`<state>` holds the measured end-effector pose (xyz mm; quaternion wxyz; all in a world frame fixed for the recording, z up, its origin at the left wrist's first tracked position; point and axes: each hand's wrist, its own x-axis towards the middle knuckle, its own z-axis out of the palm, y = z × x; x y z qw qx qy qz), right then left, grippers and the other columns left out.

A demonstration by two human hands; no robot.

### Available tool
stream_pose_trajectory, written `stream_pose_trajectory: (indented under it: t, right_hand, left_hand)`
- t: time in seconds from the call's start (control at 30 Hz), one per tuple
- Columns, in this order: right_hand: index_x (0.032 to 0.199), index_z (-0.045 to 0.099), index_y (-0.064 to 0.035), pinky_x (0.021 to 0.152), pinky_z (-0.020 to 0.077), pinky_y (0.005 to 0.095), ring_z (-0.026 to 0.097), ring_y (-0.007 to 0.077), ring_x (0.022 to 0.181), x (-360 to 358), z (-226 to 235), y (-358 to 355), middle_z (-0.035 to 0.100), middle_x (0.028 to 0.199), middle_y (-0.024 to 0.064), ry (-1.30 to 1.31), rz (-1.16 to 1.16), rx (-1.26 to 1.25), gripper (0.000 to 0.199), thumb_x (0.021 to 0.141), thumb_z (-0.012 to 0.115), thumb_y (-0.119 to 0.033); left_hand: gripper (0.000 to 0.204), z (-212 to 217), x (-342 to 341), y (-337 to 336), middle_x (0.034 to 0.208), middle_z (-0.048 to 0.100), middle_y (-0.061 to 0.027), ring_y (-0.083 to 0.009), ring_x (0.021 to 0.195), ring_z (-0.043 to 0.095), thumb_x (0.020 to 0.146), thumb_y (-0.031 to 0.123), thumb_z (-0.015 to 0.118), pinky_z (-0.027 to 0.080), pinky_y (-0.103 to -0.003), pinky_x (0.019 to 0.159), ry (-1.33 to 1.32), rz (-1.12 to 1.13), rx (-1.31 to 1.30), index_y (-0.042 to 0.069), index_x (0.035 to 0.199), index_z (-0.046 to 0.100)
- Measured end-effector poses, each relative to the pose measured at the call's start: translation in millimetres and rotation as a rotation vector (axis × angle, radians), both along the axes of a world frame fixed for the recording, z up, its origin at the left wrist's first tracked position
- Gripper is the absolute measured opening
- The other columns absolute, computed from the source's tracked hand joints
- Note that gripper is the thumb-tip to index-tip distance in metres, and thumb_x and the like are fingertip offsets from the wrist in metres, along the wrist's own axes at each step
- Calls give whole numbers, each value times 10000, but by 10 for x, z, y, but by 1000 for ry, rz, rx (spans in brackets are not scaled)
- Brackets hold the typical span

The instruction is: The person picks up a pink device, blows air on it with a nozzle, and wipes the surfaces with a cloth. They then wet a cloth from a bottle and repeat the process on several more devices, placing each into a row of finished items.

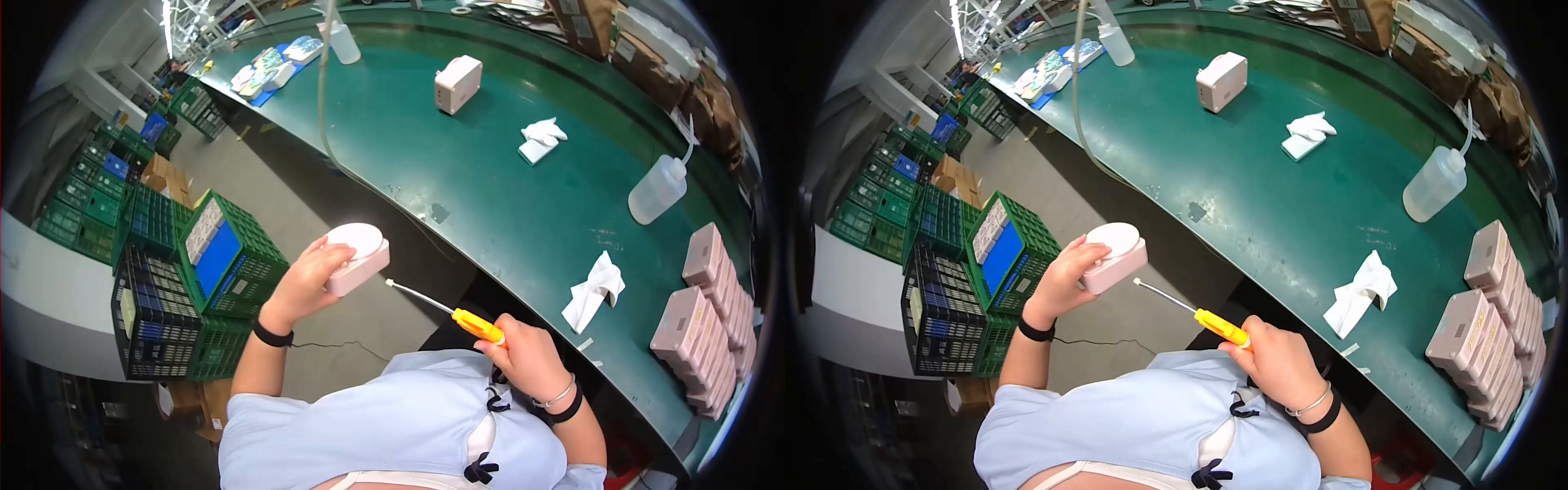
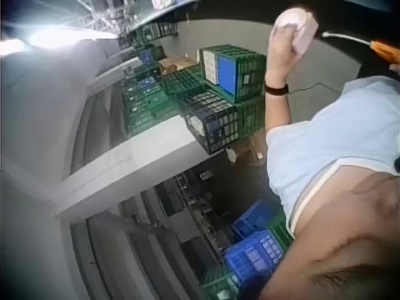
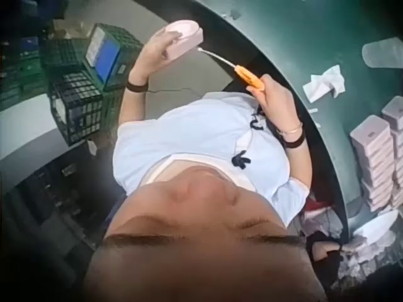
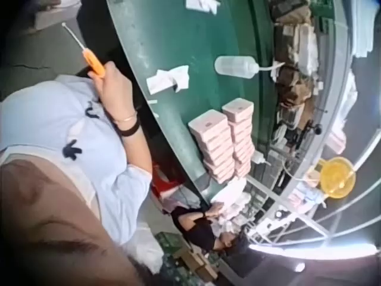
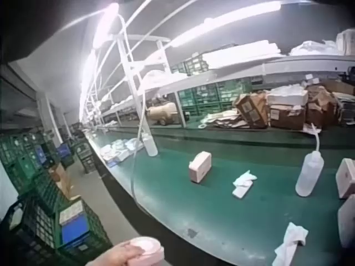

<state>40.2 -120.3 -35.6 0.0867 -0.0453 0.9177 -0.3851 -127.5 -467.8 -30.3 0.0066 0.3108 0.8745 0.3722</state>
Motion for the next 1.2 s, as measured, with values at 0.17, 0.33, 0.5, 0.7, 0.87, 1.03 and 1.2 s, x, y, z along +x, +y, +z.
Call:
stream_pose_trajectory:
  t: [0.17, 0.33, 0.5, 0.7, 0.87, 1.03, 1.2]
  right_hand:
    - [904, 529, -54, 585, 482, 418, 623, 360, 669, -40, -147, 108, 619, 717, 138, -24, -14, 57, 364, 900, 686, -383]
    - [902, 536, -54, 592, 485, 426, 628, 359, 680, -88, -320, 198, 622, 713, 140, -16, -72, 22, 372, 898, 684, -395]
    - [872, 524, -55, 534, 479, 418, 620, 340, 605, -142, -443, 115, 600, 655, 132, 70, -4, 11, 406, 914, 657, -436]
    - [876, 553, -55, 559, 485, 413, 630, 337, 636, -130, -404, 88, 610, 672, 127, -23, 116, 20, 379, 882, 701, -404]
    - [923, 584, -46, 580, 497, 384, 635, 328, 641, 47, -403, 176, 645, 766, 145, -19, 60, 17, 341, 871, 729, -351]
    - [1064, 613, -26, 655, 519, 343, 652, 267, 689, 507, -469, 348, 669, 863, 122, 386, -102, -282, 329, 886, 726, -278]
    - [1255, 540, 25, 860, 497, 312, 619, 175, 909, 1423, -574, 481, 639, 970, 58, 495, -808, -537, 348, 978, 622, -169]
  left_hand:
    - [711, -36, -158, -224, 1143, 686, -108, -230, 1067, 666, 696, 49, 780, 537, -401, 951, -181, -266, -188, 52, 1347, 495]
    - [606, -637, -114, -350, 1215, 645, -103, -258, 1161, 610, 774, 111, 727, 534, -442, 970, -1064, 16, 870, 42, 1339, 518]
    - [567, -1012, 329, -54, 1240, 595, -139, -270, 1180, 577, 849, 128, 681, 491, -444, 1028, -960, 386, 1181, 40, 1369, 474]
    - [529, -1148, 404, -131, 1264, 546, -175, -283, 1199, 543, 924, 144, 636, 448, -446, 1085, -764, 758, 1514, 37, 1399, 431]
    - [498, -1108, 415, -172, 1338, 529, -157, -287, 1231, 538, 947, 175, 598, 454, -422, 1082, -250, 686, 831, 34, 1396, 434]
    - [566, -619, 281, 135, 1443, 493, -129, -280, 1293, 523, 975, 348, 546, 468, -414, 1070, -604, 371, 1141, 48, 1435, 408]
    - [585, -435, 178, 646, 1401, 536, -105, -257, 1255, 561, 969, 412, 563, 503, -367, 1011, -1094, 193, 1470, 81, 1434, 432]
